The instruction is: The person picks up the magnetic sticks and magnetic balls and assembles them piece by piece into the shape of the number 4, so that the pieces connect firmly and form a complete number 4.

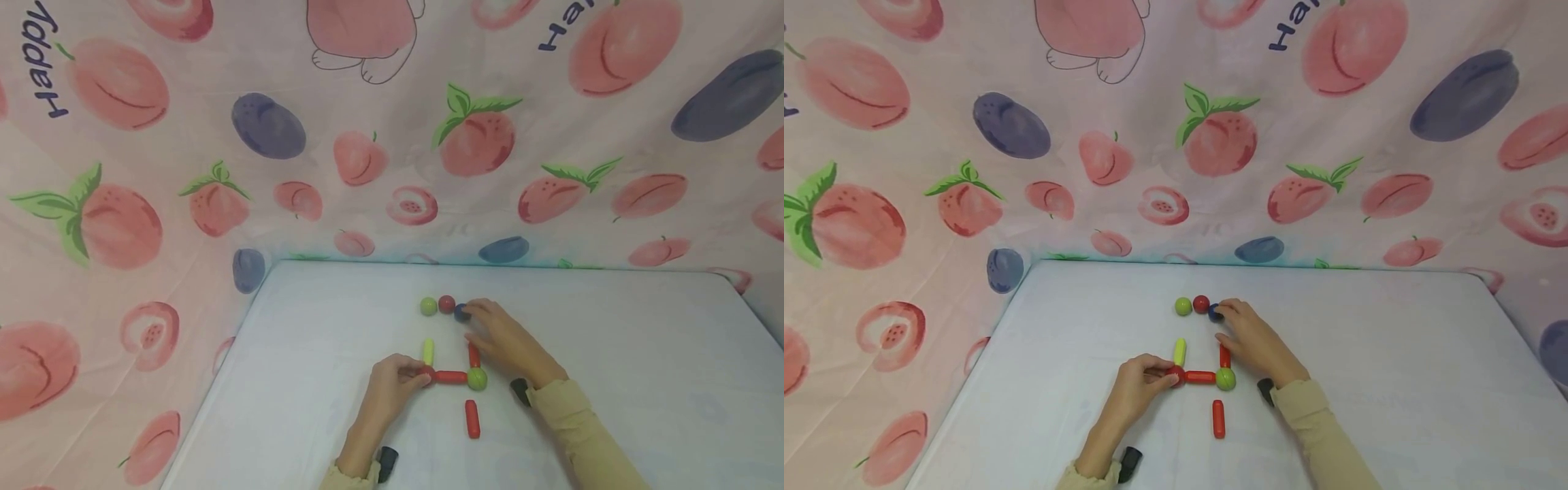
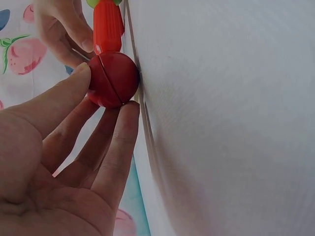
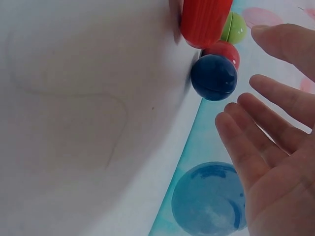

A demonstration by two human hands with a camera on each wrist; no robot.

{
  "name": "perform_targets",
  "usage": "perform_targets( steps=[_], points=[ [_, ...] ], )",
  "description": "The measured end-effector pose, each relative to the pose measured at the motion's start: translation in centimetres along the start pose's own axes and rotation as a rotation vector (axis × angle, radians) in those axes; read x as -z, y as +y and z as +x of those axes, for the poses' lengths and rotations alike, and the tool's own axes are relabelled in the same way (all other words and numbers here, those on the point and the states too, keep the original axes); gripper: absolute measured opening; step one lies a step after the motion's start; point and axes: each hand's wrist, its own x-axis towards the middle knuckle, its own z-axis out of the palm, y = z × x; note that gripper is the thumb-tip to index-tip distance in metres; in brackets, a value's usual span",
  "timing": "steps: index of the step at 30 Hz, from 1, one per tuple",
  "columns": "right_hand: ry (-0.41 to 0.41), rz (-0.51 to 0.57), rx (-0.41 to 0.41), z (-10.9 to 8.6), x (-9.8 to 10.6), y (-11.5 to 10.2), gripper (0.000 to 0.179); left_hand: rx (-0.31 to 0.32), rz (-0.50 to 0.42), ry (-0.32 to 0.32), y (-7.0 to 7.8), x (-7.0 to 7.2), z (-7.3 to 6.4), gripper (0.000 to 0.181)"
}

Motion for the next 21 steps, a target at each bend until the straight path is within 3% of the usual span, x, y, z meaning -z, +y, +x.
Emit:
perform_targets(
  steps=[21],
  points=[
    [-0.008, 0.015, -0.004, 1.1, -0.6, -0.1, 0.054, 0.019, 0.015, -0.007, 0.0, 0.1, 0.0, 0.021]
  ],
)
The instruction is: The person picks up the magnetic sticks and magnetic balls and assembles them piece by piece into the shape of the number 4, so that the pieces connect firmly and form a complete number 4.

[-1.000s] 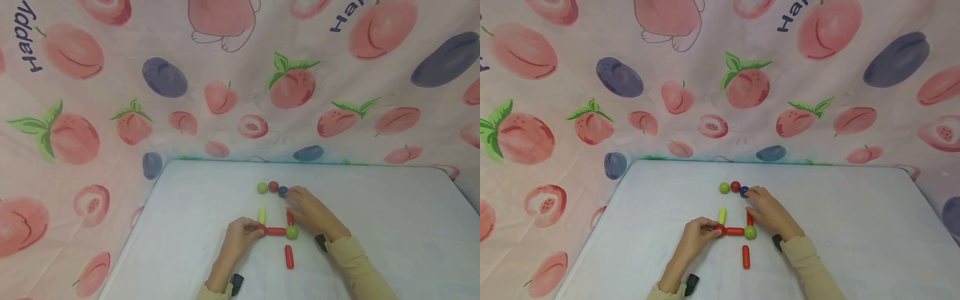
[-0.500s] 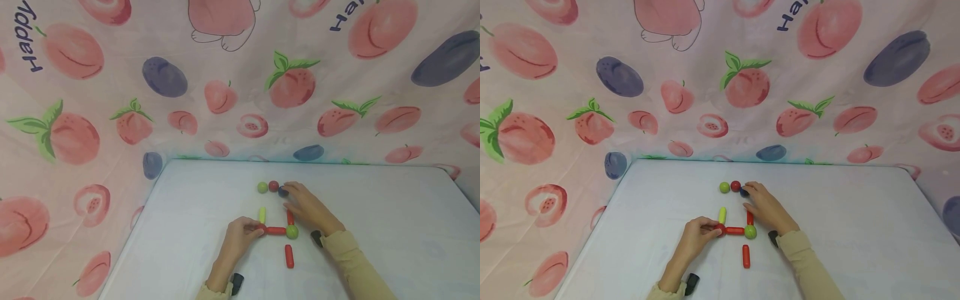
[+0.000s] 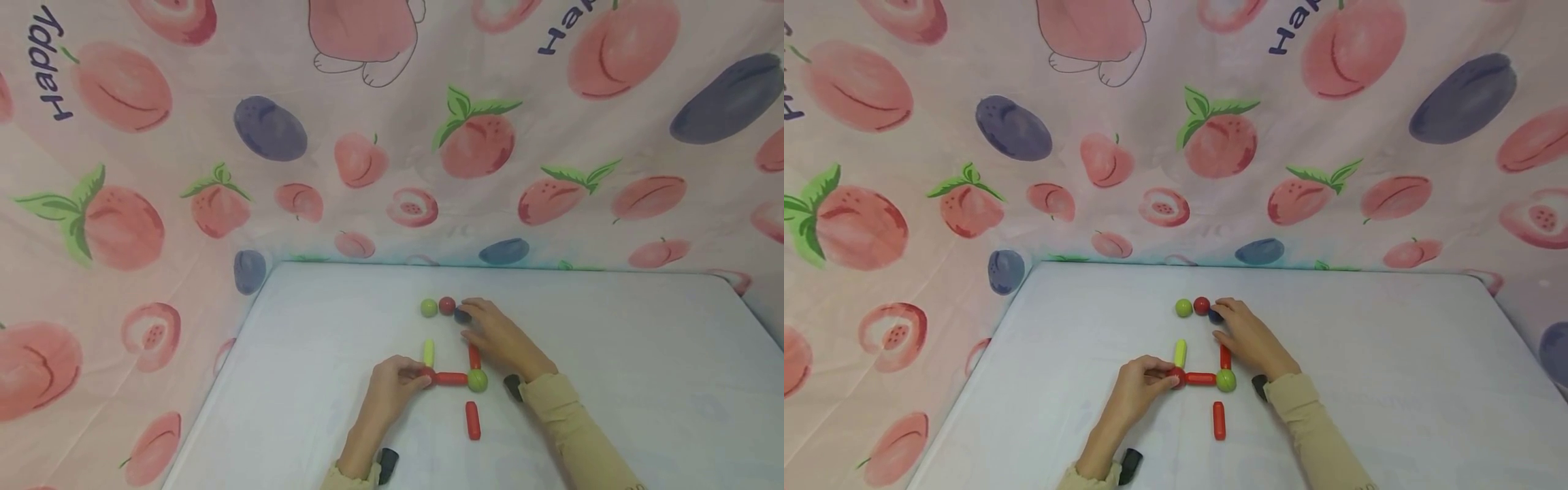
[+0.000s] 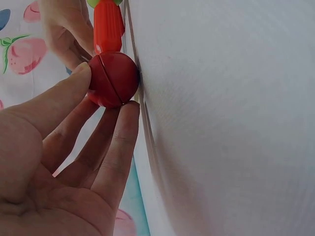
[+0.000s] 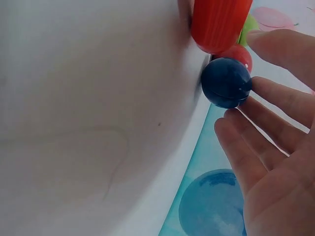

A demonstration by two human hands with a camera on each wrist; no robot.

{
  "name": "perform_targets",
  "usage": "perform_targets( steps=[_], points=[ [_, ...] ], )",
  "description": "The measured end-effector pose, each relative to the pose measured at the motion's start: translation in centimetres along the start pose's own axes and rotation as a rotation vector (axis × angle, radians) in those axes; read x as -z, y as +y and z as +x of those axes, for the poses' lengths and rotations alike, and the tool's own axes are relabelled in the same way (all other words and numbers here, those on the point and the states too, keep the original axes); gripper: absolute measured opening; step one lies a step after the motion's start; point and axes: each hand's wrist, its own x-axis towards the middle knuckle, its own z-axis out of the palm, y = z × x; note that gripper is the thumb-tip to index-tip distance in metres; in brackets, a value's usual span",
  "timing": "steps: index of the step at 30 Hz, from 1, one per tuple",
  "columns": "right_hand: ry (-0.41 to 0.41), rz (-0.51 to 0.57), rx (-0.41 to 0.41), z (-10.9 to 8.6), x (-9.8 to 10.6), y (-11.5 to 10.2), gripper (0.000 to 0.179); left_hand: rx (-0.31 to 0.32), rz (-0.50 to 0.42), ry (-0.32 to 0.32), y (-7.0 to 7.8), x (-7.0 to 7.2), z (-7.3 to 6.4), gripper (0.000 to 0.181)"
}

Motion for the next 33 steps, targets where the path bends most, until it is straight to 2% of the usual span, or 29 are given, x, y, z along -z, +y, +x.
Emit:
perform_targets(
  steps=[18, 26, 33],
  points=[
    [0.027, 0.029, 0.011, 0.84, -0.14, 0.5, 0.04, -0.004, -0.008, -0.005, 0.11, -0.05, -0.05, 0.02],
    [-0.031, 0.057, -0.062, 0.72, -0.3, 0.47, 0.041, -0.007, -0.02, -0.013, 0.13, -0.08, -0.04, 0.019],
    [-0.026, 0.072, -0.072, 0.59, -0.35, 0.57, 0.039, 0.005, -0.011, -0.012, 0.21, -0.02, -0.12, 0.019]
  ],
)
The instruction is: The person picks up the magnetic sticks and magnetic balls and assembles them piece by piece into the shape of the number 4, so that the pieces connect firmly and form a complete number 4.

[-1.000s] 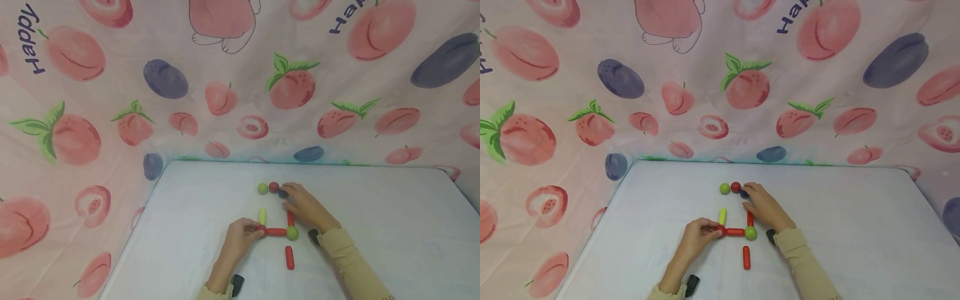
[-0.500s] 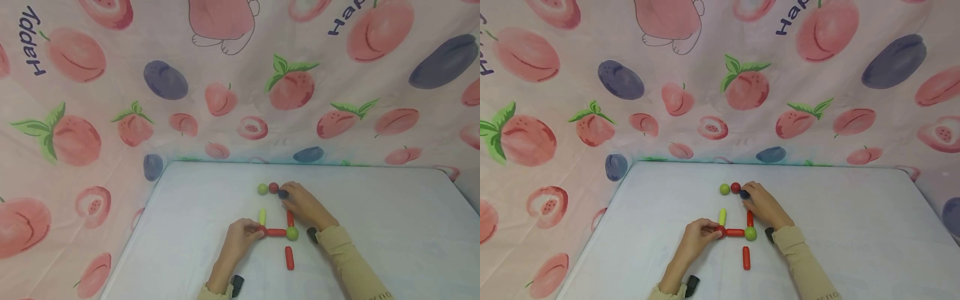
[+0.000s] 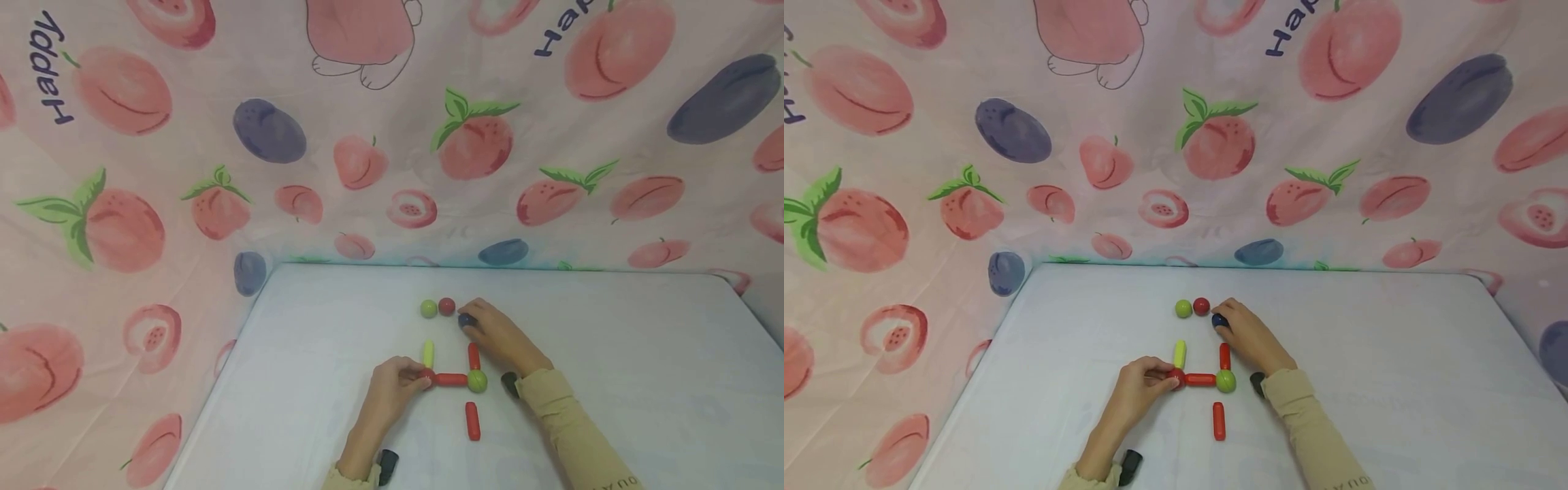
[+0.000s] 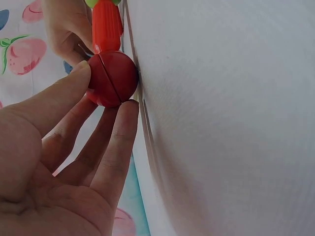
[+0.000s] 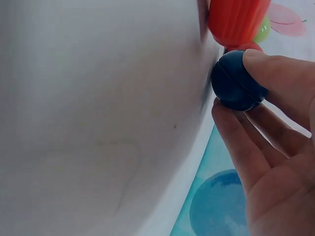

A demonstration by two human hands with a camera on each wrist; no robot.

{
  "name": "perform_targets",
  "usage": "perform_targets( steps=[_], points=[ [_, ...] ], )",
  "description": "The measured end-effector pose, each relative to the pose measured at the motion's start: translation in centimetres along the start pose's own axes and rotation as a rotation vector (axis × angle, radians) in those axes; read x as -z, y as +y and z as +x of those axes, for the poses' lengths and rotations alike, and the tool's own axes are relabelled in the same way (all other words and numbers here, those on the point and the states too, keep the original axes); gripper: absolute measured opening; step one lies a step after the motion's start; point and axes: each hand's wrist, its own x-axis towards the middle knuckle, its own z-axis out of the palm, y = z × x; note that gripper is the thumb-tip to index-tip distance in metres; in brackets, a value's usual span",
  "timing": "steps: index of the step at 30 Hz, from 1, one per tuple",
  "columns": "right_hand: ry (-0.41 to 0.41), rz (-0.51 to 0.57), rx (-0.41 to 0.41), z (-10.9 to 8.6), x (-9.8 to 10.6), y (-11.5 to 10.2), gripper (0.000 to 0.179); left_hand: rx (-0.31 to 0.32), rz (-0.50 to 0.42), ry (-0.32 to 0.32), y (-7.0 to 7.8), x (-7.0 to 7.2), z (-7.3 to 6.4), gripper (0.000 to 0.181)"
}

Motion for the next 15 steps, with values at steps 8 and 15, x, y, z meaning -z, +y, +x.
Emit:
perform_targets(
  steps=[8, 15],
  points=[
    [0.005, 0.006, 0.016, 0.16, -0.05, -0.02, 0.038, -0.009, -0.01, -0.008, -0.19, 0.01, 0.07, 0.019],
    [0.028, 0.0, 0.041, 0.21, 0.2, -0.28, 0.035, -0.017, -0.005, -0.007, -0.06, 0.02, 0.06, 0.019]
  ],
)
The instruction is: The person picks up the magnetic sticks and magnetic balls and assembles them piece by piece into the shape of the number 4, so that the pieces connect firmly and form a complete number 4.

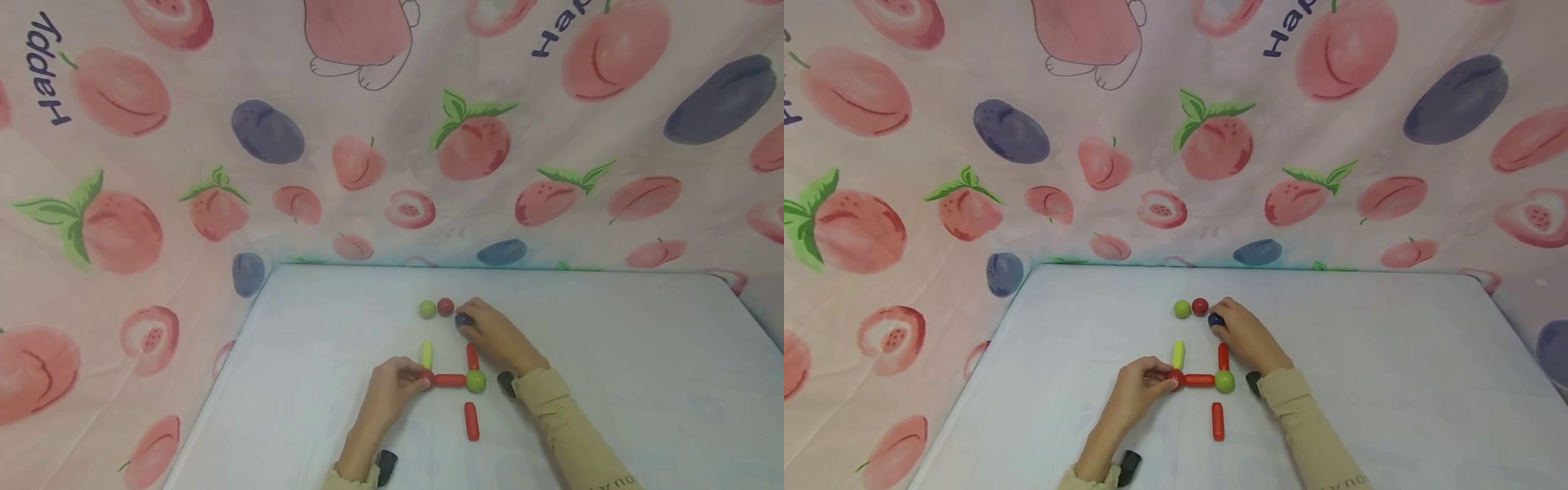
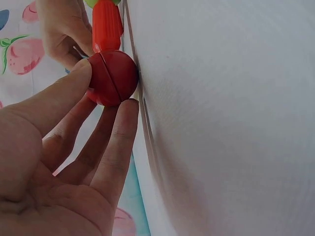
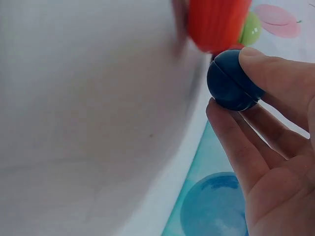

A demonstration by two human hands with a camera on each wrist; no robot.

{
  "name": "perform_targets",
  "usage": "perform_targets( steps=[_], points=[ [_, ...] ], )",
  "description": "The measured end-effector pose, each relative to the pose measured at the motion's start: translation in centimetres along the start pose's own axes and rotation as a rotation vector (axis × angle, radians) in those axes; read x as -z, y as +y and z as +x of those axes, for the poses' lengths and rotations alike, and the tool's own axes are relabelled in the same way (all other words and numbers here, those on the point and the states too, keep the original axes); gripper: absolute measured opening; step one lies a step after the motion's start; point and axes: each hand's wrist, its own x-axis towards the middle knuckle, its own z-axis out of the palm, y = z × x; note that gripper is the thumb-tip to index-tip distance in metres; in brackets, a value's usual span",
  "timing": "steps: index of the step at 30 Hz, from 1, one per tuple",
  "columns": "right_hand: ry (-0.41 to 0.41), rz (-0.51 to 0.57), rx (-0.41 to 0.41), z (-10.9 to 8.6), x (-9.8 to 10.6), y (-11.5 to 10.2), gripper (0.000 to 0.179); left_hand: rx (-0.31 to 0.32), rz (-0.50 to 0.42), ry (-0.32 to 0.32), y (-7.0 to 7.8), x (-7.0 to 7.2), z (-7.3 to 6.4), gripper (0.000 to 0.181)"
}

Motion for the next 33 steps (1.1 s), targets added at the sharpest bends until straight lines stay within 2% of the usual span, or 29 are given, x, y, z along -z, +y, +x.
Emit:
perform_targets(
  steps=[4, 9, 18, 26, 33],
  points=[
    [0.008, 0.011, 0.025, 0.0, 0.3, -0.6, 0.034, -0.003, 0.015, 0.007, 0.1, 0.0, -0.1, 0.019],
    [-0.016, 0.012, 0.009, 0.3, 0.5, -1.5, 0.034, -0.006, 0.034, 0.011, 0.1, 0.0, -0.1, 0.02],
    [-0.015, -0.018, 0.047, 0.7, 0.3, -2.7, 0.034, -0.012, 0.019, 0.008, 0.2, 0.0, -0.2, 0.02],
    [-0.058, -0.009, 0.038, 0.7, 0.5, -3.7, 0.036, -0.031, 0.02, 0.006, 0.2, 0.0, -0.1, 0.02],
    [-0.051, -0.027, 0.069, 0.7, 0.5, -4.4, 0.036, 0.0, 0.014, -0.006, 0.2, 0.1, -0.2, 0.021]
  ],
)
